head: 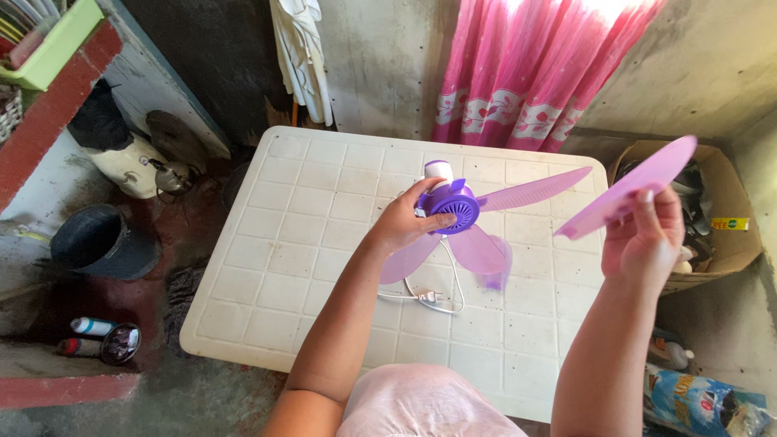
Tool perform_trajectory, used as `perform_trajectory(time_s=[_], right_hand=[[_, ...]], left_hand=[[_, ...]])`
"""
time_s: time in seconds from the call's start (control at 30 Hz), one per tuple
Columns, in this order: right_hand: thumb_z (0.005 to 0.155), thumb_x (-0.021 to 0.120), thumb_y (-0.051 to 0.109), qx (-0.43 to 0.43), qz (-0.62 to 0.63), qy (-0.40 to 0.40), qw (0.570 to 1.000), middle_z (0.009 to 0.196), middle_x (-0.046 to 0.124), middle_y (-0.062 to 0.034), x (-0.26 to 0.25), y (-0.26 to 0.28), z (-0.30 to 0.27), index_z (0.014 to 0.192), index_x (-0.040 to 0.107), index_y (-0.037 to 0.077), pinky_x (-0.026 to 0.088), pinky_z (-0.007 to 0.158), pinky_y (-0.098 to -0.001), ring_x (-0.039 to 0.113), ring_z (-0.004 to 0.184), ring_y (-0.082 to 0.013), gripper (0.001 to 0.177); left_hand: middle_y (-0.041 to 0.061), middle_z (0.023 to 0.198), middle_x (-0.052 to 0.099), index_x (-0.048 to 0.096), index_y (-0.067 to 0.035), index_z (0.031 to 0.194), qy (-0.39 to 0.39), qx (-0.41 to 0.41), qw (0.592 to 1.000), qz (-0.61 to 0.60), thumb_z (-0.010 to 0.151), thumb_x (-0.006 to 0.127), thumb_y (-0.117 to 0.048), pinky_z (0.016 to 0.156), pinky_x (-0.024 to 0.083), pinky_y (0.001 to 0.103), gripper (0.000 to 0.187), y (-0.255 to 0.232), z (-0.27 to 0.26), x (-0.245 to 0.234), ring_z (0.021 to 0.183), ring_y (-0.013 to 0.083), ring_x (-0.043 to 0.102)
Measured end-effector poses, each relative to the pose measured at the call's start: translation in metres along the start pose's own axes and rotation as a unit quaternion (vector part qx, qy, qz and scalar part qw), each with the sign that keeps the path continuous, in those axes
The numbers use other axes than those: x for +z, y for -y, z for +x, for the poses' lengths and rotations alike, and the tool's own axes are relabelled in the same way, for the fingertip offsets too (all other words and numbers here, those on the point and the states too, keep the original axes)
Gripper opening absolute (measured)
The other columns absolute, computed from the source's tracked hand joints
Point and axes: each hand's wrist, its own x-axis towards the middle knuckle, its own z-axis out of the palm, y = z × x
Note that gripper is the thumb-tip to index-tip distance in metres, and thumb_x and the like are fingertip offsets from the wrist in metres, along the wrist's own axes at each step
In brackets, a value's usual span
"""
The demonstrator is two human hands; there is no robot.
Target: The person assembles a small electric fan by attaching multiple pink fan blades to the purple motor housing on a white table. They insert each blade into the hub, rotate the assembly to check fit, and then handle the power cord and switch.
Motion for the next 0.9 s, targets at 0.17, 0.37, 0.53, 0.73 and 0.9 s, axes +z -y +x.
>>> perform_trajectory(time_s=[0.17, 0.37, 0.53, 0.73, 0.9], right_hand=[[0.116, 0.057, 0.004, 0.024, 0.005, 0.079, 0.997, 0.106, 0.070, -0.0066, 0.067, -0.001, 0.008, 0.124, 0.063, 0.009, 0.062, 0.083, -0.0375, 0.071, 0.095, -0.0204, 0.011], [0.114, 0.056, 0.007, 0.082, 0.022, 0.117, 0.990, 0.104, 0.067, -0.0042, 0.128, -0.037, 0.027, 0.121, 0.059, 0.012, 0.061, 0.082, -0.0380, 0.070, 0.093, -0.0204, 0.009], [0.113, 0.056, 0.009, 0.103, 0.008, 0.148, 0.984, 0.102, 0.064, -0.0027, 0.153, -0.061, 0.032, 0.120, 0.059, 0.011, 0.056, 0.079, -0.0327, 0.063, 0.087, -0.0148, 0.007], [0.113, 0.055, 0.010, 0.114, -0.013, 0.165, 0.980, 0.101, 0.063, -0.0017, 0.156, -0.069, 0.034, 0.119, 0.059, 0.009, 0.054, 0.077, -0.0311, 0.061, 0.085, -0.0120, 0.006], [0.113, 0.055, 0.011, 0.122, -0.016, 0.164, 0.979, 0.100, 0.064, -0.0018, 0.155, -0.070, 0.035, 0.117, 0.058, 0.010, 0.054, 0.078, -0.0310, 0.062, 0.086, -0.0123, 0.005]], left_hand=[[0.007, 0.131, 0.070, 0.059, -0.020, 0.141, -0.011, -0.012, 1.000, 0.017, 0.070, 0.087, -0.052, 0.105, 0.049, 0.038, 0.083, 0.003, 0.001, 0.004, 0.125, 0.0229, 0.063], [0.008, 0.125, 0.072, 0.059, -0.020, 0.141, -0.005, -0.027, 1.000, -0.012, 0.065, 0.088, -0.053, 0.101, 0.054, 0.039, 0.088, 0.007, 0.003, 0.005, 0.121, 0.0230, 0.067], [0.009, 0.127, 0.072, 0.059, -0.018, 0.142, -0.009, -0.002, 1.000, 0.000, 0.067, 0.090, -0.050, 0.102, 0.052, 0.038, 0.087, 0.014, 0.005, 0.005, 0.122, 0.0229, 0.066], [0.008, 0.126, 0.073, 0.059, -0.019, 0.143, -0.004, -0.012, 1.000, -0.006, 0.065, 0.090, -0.047, 0.101, 0.052, 0.037, 0.089, 0.015, 0.005, 0.006, 0.121, 0.0224, 0.067], [0.009, 0.128, 0.072, 0.058, -0.020, 0.143, -0.002, -0.020, 1.000, 0.002, 0.066, 0.091, -0.045, 0.101, 0.052, 0.037, 0.088, 0.011, 0.006, 0.006, 0.123, 0.0226, 0.066]])
